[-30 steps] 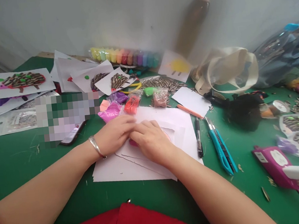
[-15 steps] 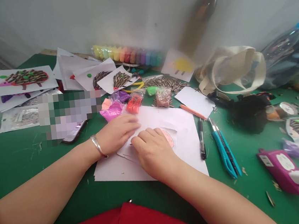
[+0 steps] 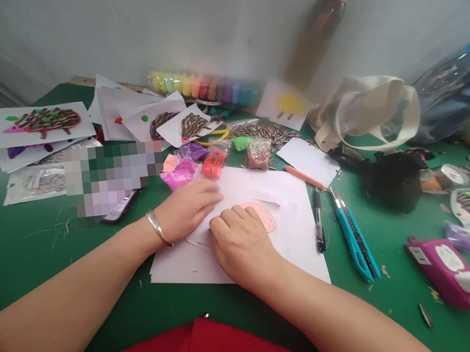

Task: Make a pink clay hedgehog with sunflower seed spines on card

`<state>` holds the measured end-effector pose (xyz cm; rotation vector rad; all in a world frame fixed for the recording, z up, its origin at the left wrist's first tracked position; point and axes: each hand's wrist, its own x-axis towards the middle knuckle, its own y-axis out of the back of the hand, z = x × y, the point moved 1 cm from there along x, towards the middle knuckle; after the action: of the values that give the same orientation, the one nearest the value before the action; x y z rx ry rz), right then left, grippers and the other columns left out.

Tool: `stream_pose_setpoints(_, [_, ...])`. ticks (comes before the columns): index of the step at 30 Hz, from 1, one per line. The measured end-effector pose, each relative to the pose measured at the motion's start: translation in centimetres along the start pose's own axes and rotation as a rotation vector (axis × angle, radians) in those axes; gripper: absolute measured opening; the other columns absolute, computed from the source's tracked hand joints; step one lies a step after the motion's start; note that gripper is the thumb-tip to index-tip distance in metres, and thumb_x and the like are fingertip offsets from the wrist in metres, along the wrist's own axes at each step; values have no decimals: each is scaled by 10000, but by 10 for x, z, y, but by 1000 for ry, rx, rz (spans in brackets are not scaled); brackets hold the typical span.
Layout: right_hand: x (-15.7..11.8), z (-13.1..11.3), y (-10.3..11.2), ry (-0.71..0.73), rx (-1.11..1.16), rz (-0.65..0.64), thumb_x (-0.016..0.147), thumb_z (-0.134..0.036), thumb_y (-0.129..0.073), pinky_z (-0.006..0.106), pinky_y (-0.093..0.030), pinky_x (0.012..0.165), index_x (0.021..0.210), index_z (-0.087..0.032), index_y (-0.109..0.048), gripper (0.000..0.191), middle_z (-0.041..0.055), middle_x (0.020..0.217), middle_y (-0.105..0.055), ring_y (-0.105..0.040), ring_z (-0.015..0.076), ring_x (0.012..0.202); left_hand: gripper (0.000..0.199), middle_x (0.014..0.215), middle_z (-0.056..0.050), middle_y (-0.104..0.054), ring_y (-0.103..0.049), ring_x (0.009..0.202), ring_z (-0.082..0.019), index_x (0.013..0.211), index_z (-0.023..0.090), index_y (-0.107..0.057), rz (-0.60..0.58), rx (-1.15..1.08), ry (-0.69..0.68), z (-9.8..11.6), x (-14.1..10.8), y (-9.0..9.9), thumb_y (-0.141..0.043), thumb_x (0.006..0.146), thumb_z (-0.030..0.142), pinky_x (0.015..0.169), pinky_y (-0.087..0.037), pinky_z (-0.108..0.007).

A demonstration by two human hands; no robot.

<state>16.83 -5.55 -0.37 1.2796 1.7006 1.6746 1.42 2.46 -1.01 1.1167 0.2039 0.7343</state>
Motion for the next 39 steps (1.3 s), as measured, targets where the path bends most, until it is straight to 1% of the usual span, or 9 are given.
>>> stream_pose_setpoints(4, [1,2,0,-38,13,-1,870,-117,-454,332,-307,665,712,-189,-544,195,53,710,-550,-451,193,715,283,1075,-102,-632,-554,1031,-232,997,159,-680,-5,3,0,0,0,0,-411,909,152,933,-465,-425])
stream_pose_setpoints(10, [-2,4,4,-29,73,-42,873,-113,-446,331,-321,681,753,-178,-575,188,60,743,-582,-480,199,754,280,1085,-109,-630,-556,1038,-236,1014,148,-679,-9,8,5,-1,1,-1,-419,911,157,943,-459,-426])
stream_pose_setpoints(15, [-4,8,4,-44,66,-49,890,-126,-426,330,-324,691,755,-180,-578,210,64,735,-572,-475,197,744,269,1068,-103,-631,-559,1024,-231,1011,158,-676,-12,-4,0,-1,0,0,-433,896,143,932,-466,-427])
stream_pose_setpoints(22, [-5,12,6,-64,58,-74,890,-136,-439,324,-328,694,762,-184,-568,188,61,750,-575,-470,194,746,262,1075,-101,-627,-550,1034,-234,1007,151,-675,-14,6,6,0,0,-1,-435,902,140,944,-450,-410])
stream_pose_setpoints(30, [-6,17,10,-63,107,-147,875,-110,-455,332,-356,742,844,-173,-598,160,59,821,-609,-502,203,808,259,1082,-102,-627,-551,1039,-233,1013,151,-670,-22,4,11,0,1,-1,-434,906,139,943,-447,-406])
stream_pose_setpoints(34, [-5,20,15,-52,99,-196,876,-109,-454,333,-361,725,813,-155,-597,163,70,798,-607,-503,211,799,249,1079,-94,-631,-555,1036,-233,1010,159,-670,-21,13,11,0,1,0,-446,903,142,943,-449,-403])
stream_pose_setpoints(39, [-5,20,17,-58,114,-191,880,-98,-444,331,-366,738,842,-158,-598,170,71,821,-614,-513,208,810,255,1056,-97,-632,-562,1016,-229,1008,154,-673,-18,26,6,1,1,0,-439,907,143,928,-458,-400])
